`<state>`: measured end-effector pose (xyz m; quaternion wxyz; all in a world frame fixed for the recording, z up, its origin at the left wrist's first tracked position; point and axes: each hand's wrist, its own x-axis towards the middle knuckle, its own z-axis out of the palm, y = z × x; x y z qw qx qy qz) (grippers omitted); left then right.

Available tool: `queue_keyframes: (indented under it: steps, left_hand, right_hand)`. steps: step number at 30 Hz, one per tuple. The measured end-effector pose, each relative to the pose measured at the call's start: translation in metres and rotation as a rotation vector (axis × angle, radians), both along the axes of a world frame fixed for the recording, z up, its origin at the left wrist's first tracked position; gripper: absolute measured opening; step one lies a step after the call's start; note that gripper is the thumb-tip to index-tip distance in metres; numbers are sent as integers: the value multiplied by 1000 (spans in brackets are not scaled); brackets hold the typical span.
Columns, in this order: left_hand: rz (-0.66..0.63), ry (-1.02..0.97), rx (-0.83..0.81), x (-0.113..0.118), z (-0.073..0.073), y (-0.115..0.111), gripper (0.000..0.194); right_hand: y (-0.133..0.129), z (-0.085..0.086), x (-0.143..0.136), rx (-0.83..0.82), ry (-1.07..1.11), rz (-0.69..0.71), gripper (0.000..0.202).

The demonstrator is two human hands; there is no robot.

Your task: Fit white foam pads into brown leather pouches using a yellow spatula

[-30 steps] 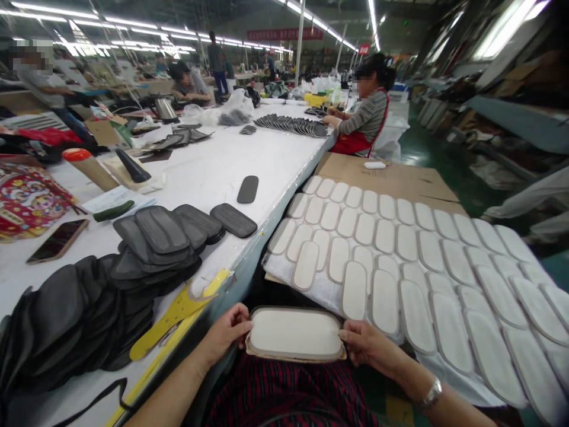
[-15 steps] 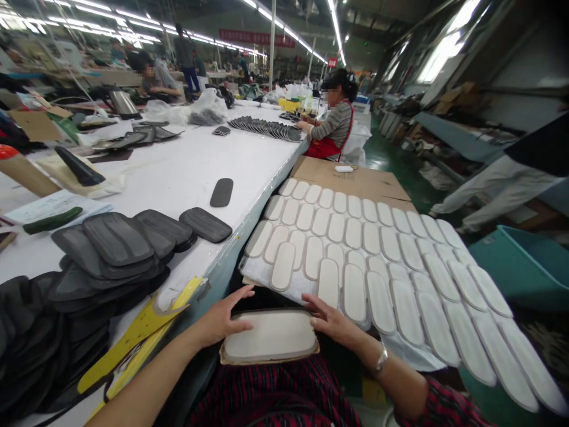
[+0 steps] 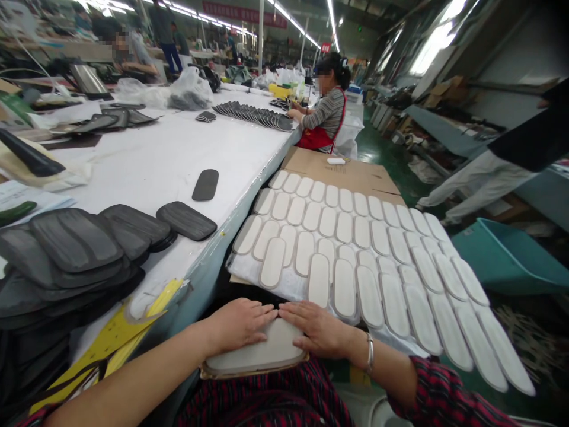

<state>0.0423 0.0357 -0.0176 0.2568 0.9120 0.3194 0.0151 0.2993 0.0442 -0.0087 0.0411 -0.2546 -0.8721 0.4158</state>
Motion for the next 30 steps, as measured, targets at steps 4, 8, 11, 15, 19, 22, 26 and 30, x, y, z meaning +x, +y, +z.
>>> queue_keyframes:
  steps: [4, 8, 11, 15, 19, 22, 26, 30]
  left_hand:
    - [25, 5, 43, -12, 4, -5, 48]
    - [201, -93, -211, -50, 6, -12, 52]
    - [364, -159, -332, -75, 3, -23, 51]
    - [436, -213, -356, -88, -2, -33, 44]
    - [348, -195, -260, -92, -2, -32, 42]
    - [254, -151, -179, -95, -2, -28, 41]
    - [188, -105, -96, -94, 4, -25, 41]
    - [186, -71, -54, -90, 12, -30, 41]
  right_hand:
    - [6, 9, -2, 58, -61, 24, 60]
    - [33, 5, -20, -186, -12, -52, 44]
    - [52, -10, -48, -408, -59, 23, 48]
    - [61, -25, -90, -540, -70, 213, 50]
    - [60, -31, -112, -551, -62, 264, 46]
    - [60, -33, -118, -507, -41, 274, 40]
    - [58, -30, -126, -370, -57, 315, 42]
    - [54, -29, -133, -321, -89, 324, 49]
